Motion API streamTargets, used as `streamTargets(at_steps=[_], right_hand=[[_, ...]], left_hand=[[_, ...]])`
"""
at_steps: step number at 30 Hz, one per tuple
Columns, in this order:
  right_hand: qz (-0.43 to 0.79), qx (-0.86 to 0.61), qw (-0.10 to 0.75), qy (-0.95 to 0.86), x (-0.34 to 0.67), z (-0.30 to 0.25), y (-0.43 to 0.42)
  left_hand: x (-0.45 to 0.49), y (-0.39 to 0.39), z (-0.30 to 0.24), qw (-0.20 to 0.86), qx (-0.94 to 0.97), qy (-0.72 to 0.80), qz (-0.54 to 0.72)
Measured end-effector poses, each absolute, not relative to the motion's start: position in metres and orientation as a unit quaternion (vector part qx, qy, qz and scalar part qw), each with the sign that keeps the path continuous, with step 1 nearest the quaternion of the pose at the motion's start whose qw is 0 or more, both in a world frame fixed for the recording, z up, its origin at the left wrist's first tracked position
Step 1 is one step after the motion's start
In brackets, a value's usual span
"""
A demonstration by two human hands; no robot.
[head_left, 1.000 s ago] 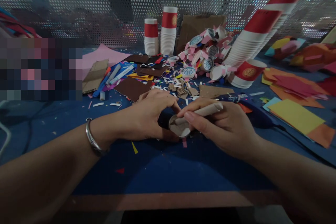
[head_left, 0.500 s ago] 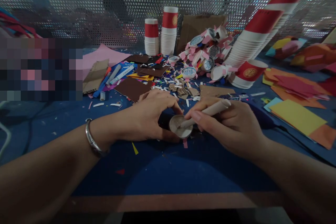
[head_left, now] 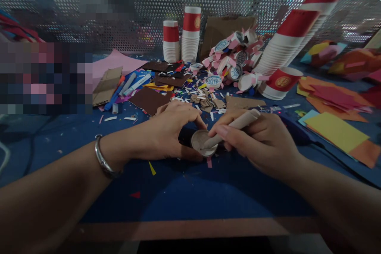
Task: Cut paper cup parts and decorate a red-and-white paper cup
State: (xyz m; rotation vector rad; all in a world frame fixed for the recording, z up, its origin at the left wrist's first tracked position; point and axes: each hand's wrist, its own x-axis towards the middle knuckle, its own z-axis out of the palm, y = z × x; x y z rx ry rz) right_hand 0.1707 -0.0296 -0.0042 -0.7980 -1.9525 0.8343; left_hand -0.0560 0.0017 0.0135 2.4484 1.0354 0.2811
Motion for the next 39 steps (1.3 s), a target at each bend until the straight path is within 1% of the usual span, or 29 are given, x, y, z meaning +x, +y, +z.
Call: streamTargets(at_steps=[5, 16, 21, 30, 36, 39], right_hand=[[0.303, -0.338, 0.42, -0.786, 0.175, -0.0026, -0.0281], [0.318, -0.323, 0.416, -0.789, 0.172, 0.0014, -0.0275], [0.276, -0.34, 0.435, -0.787, 0.1726, 0.0013, -0.0252], [0.243, -0.322, 0.408, -0.819, 0.1772, 0.0014, -0.0247], [0.221, -0.344, 0.445, -0.797, 0.1762, 0.0004, -0.0256], [0.221, -0.346, 0.435, -0.802, 0.1762, -0.0025, -0.0238]], left_hand=[[-0.0553, 0.0013, 0.0138, 0.229, 0.89, 0.382, 0.102], [-0.0559, 0.0, 0.0136, 0.234, 0.889, 0.378, 0.106], [-0.054, 0.0005, 0.0142, 0.225, 0.893, 0.378, 0.099], [-0.0549, 0.0003, 0.0138, 0.231, 0.889, 0.382, 0.1], [-0.0557, 0.0004, 0.0136, 0.232, 0.892, 0.376, 0.101], [-0.0562, 0.001, 0.0131, 0.231, 0.892, 0.374, 0.103]])
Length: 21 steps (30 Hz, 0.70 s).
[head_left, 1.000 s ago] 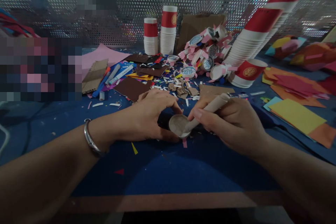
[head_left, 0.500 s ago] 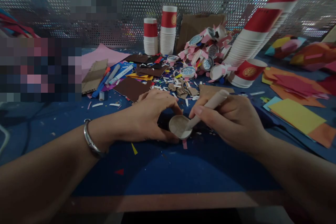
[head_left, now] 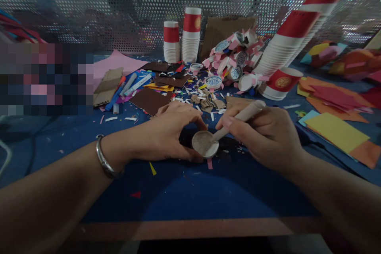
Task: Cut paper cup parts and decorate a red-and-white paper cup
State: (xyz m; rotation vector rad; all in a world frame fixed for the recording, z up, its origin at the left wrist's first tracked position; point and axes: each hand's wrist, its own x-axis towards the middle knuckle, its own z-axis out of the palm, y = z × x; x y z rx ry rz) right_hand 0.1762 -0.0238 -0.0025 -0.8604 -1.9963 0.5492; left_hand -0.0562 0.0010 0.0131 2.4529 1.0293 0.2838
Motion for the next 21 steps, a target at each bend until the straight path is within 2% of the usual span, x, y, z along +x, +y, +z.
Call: streamTargets(at_steps=[9, 16, 21], right_hand=[[0.183, -0.356, 0.419, -0.815, 0.1773, 0.0005, -0.0237], [0.19, -0.349, 0.435, -0.808, 0.1761, -0.0014, -0.0261], [0.191, -0.349, 0.417, -0.817, 0.1746, -0.0018, -0.0235]], left_hand=[[-0.057, 0.0016, 0.0128, 0.229, 0.893, 0.374, 0.102], [-0.0565, 0.0002, 0.0133, 0.233, 0.891, 0.375, 0.103], [-0.0572, 0.0006, 0.0129, 0.232, 0.893, 0.371, 0.106]])
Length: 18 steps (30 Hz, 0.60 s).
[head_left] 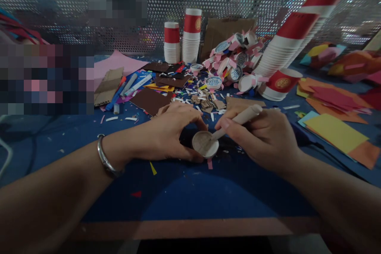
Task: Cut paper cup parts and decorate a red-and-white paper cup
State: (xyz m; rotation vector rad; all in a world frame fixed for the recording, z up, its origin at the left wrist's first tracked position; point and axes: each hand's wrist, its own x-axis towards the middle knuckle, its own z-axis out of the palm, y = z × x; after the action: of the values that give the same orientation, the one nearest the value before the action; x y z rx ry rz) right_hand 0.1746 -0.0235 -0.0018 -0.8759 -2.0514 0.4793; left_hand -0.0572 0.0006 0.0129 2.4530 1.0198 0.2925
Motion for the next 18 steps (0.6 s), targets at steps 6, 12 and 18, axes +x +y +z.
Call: streamTargets(at_steps=[6, 12, 18], right_hand=[[0.157, -0.366, 0.428, -0.812, 0.176, -0.002, -0.022], [0.172, -0.367, 0.434, -0.804, 0.173, 0.0, -0.029], [0.237, -0.341, 0.427, -0.803, 0.17, -0.003, -0.033]], left_hand=[[-0.058, 0.0, 0.013, 0.236, 0.888, 0.382, 0.097], [-0.056, 0.0, 0.015, 0.237, 0.889, 0.38, 0.097], [-0.057, 0.002, 0.013, 0.232, 0.898, 0.361, 0.103]])
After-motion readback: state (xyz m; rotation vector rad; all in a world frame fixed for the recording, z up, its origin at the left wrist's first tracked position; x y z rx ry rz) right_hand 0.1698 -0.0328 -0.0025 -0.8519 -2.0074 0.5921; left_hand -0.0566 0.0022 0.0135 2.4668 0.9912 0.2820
